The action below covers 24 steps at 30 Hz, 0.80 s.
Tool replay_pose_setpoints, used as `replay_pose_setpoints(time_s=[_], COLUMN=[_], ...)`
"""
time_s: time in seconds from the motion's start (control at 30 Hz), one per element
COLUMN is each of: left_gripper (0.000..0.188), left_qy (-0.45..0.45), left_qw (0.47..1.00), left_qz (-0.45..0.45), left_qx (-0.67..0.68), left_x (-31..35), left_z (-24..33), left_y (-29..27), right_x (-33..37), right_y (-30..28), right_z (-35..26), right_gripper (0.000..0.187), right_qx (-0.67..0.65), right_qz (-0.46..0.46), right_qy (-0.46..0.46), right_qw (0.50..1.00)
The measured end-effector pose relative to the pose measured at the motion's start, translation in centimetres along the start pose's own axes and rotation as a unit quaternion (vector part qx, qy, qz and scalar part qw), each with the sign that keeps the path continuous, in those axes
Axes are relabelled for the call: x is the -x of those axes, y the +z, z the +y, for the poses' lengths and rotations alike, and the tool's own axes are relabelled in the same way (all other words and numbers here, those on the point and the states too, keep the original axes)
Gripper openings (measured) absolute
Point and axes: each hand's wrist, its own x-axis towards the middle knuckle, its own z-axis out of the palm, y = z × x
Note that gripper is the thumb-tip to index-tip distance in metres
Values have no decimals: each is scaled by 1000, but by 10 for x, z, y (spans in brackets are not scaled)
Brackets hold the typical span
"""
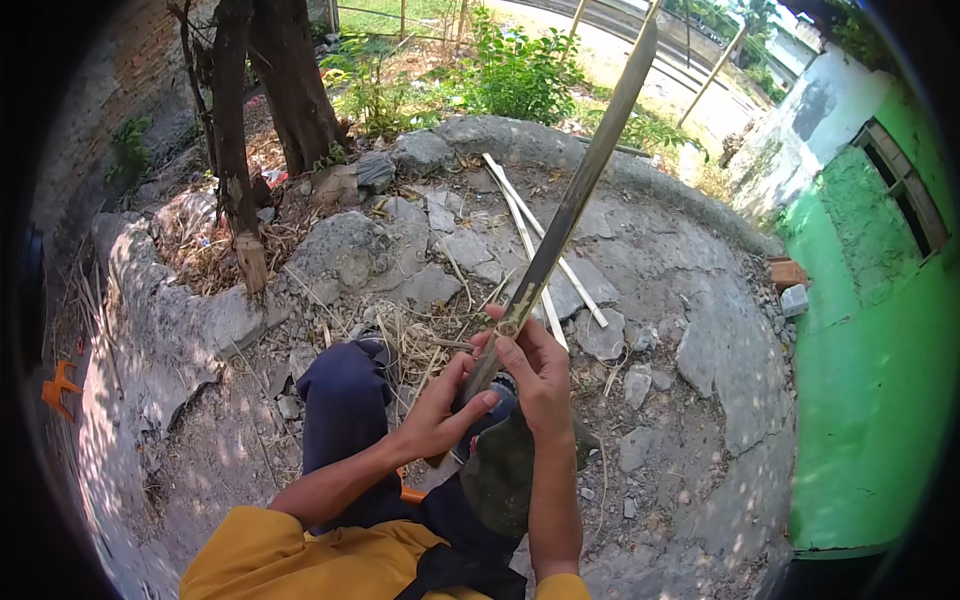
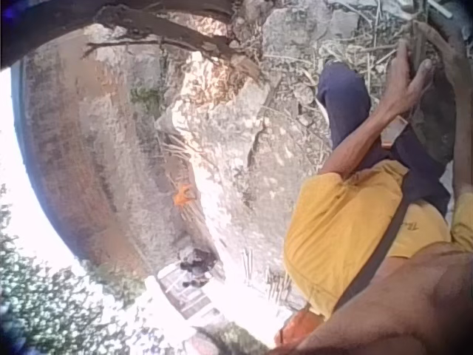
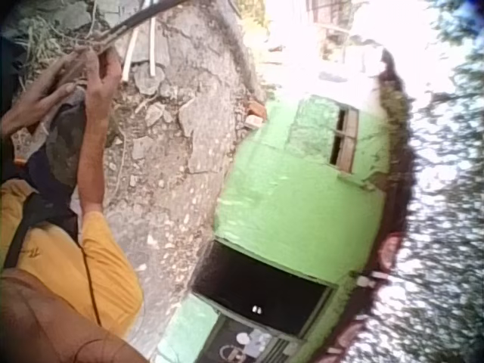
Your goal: The person whittles a bamboo stick using a machete against a stone.
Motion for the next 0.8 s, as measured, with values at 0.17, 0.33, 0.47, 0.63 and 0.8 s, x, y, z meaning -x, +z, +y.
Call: replay_pose_setpoints(time_s=[0.17, 0.33, 0.47, 0.63, 0.8], left_gripper=[24, 35, 51, 102, 56], left_qy=[-131, -219, -97, 34, 105], left_qw=[971, 931, 982, 979, 955], left_qz=[-132, -184, -97, 18, 65], left_qx=[148, 227, 129, 202, 269], left_x=[2, 0, -8, -49, -50], left_z=[6, 6, 0, 52, 98], left_y=[-2, -14, -21, -70, -98], right_x=[-7, -6, -2, 16, 24], right_y=[-6, -3, 16, 63, 106], right_z=[2, 0, -16, -29, 7], right_gripper=[41, 42, 35, 33, 34], right_qx=[42, 70, 194, 335, 359], right_qz=[105, 145, 143, 80, 68], right_qy=[-12, -32, -66, -166, -239], right_qw=[994, 986, 968, 924, 900])
